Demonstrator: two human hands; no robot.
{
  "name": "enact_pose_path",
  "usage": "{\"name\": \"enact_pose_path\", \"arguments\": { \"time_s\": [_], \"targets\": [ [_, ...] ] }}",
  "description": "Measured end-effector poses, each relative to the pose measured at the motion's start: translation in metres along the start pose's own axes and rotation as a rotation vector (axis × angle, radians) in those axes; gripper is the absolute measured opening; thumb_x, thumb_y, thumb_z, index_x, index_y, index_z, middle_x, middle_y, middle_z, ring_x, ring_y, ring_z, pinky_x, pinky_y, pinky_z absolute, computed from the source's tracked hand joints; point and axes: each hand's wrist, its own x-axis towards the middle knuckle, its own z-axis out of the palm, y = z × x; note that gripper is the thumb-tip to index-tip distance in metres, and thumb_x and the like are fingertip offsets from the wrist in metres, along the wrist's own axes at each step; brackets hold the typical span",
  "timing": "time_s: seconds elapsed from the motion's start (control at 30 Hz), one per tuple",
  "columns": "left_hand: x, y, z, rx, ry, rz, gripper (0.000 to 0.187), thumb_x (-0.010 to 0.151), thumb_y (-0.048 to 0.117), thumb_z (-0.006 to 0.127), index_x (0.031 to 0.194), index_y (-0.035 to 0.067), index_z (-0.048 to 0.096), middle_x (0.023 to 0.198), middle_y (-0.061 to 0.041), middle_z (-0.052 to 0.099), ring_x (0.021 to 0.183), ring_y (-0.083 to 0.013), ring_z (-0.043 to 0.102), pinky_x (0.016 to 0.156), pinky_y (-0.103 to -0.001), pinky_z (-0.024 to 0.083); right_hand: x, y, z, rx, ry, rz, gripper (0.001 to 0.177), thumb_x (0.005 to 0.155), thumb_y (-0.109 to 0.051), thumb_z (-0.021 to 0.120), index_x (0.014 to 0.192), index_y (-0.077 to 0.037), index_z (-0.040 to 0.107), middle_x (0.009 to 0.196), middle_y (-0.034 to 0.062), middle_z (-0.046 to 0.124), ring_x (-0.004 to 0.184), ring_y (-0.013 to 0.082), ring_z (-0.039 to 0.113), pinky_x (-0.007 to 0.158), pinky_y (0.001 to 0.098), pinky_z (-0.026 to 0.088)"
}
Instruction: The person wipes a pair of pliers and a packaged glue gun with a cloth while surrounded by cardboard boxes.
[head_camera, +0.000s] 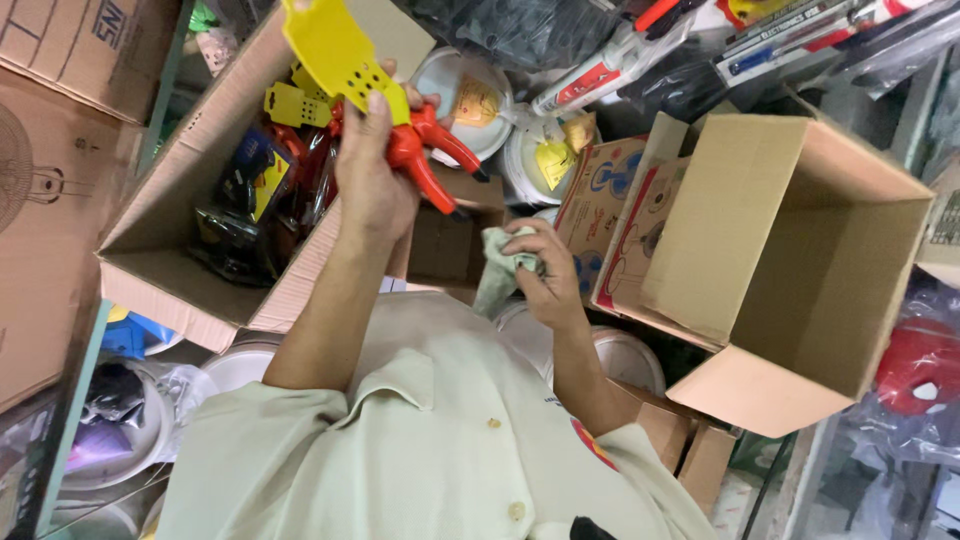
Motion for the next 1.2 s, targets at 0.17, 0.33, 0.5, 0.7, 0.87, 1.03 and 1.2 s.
{"name": "enact_pose_path", "arguments": {
  "time_s": [0.17, 0.33, 0.5, 0.7, 0.87, 1.03, 1.2],
  "targets": [
    [-0.007, 0.000, 0.011, 0.037, -0.134, -0.026, 0.033, 0.112, 0.024, 0.055, 0.137, 0.002, 0.051, 0.109, -0.013, 0.065, 0.115, -0.0296, 0.065, 0.102, -0.051, 0.055, 0.003, 0.005, -0.004, 0.466, 0.469, -0.119, 0.017, 0.096, -0.003, 0.058, 0.113, -0.006, 0.058, 0.138, 0.0138, 0.053, 0.128, 0.0255, 0.054, 0.113, 0.0407, 0.045],
    [-0.025, -0.034, 0.035, 0.039, -0.116, -0.124, 0.030, 0.112, 0.020, 0.054, 0.134, 0.001, 0.053, 0.110, -0.014, 0.066, 0.118, -0.0295, 0.065, 0.109, -0.046, 0.051, 0.009, 0.009, 0.001, -0.390, 0.113, -0.325, 0.011, 0.103, -0.008, 0.061, 0.113, -0.005, 0.063, 0.131, 0.0115, 0.057, 0.137, 0.0299, 0.051, 0.114, 0.0420, 0.043],
    [-0.013, 0.003, 0.025, 0.058, -0.093, 0.034, 0.030, 0.113, 0.021, 0.053, 0.135, 0.000, 0.053, 0.111, -0.015, 0.065, 0.116, -0.0301, 0.065, 0.116, -0.049, 0.049, 0.010, 0.015, 0.016, -0.102, 0.161, -0.014, 0.009, 0.103, -0.014, 0.064, 0.109, -0.007, 0.063, 0.123, 0.0122, 0.062, 0.116, 0.0202, 0.062, 0.100, 0.0324, 0.051],
    [-0.019, 0.010, 0.032, 0.040, -0.165, 0.067, 0.032, 0.112, 0.023, 0.055, 0.132, -0.001, 0.054, 0.113, -0.017, 0.065, 0.116, -0.0307, 0.066, 0.117, -0.052, 0.048, -0.002, 0.025, 0.004, 0.387, 0.539, 0.038, 0.023, 0.107, -0.028, 0.054, 0.115, -0.007, 0.058, 0.111, 0.0006, 0.059, 0.104, 0.0102, 0.057, 0.097, 0.0276, 0.048],
    [-0.021, 0.000, 0.041, -0.059, -0.151, 0.015, 0.031, 0.113, 0.024, 0.055, 0.133, 0.000, 0.053, 0.113, -0.017, 0.064, 0.112, -0.0293, 0.065, 0.119, -0.053, 0.046, -0.007, 0.034, -0.009, 0.250, 0.313, 0.121, 0.033, 0.112, -0.031, 0.053, 0.120, -0.001, 0.065, 0.097, -0.0007, 0.060, 0.088, 0.0068, 0.054, 0.083, 0.0230, 0.045],
    [-0.027, -0.003, 0.046, -0.085, -0.124, -0.055, 0.032, 0.112, 0.026, 0.055, 0.133, 0.002, 0.053, 0.113, -0.015, 0.063, 0.115, -0.0297, 0.064, 0.117, -0.053, 0.048, -0.017, 0.044, 0.001, 0.371, 0.182, 0.193, 0.037, 0.109, -0.031, 0.056, 0.126, 0.001, 0.062, 0.102, 0.0004, 0.067, 0.089, 0.0055, 0.062, 0.079, 0.0222, 0.050],
    [-0.030, -0.008, 0.052, -0.075, -0.106, -0.118, 0.034, 0.112, 0.027, 0.054, 0.135, 0.003, 0.050, 0.111, -0.014, 0.061, 0.116, -0.0290, 0.064, 0.119, -0.055, 0.050, -0.023, 0.059, 0.007, 0.374, 0.242, 0.130, 0.031, 0.109, -0.029, 0.063, 0.121, 0.000, 0.064, 0.098, -0.0029, 0.063, 0.079, 0.0024, 0.051, 0.069, 0.0201, 0.042]
  ]
}}
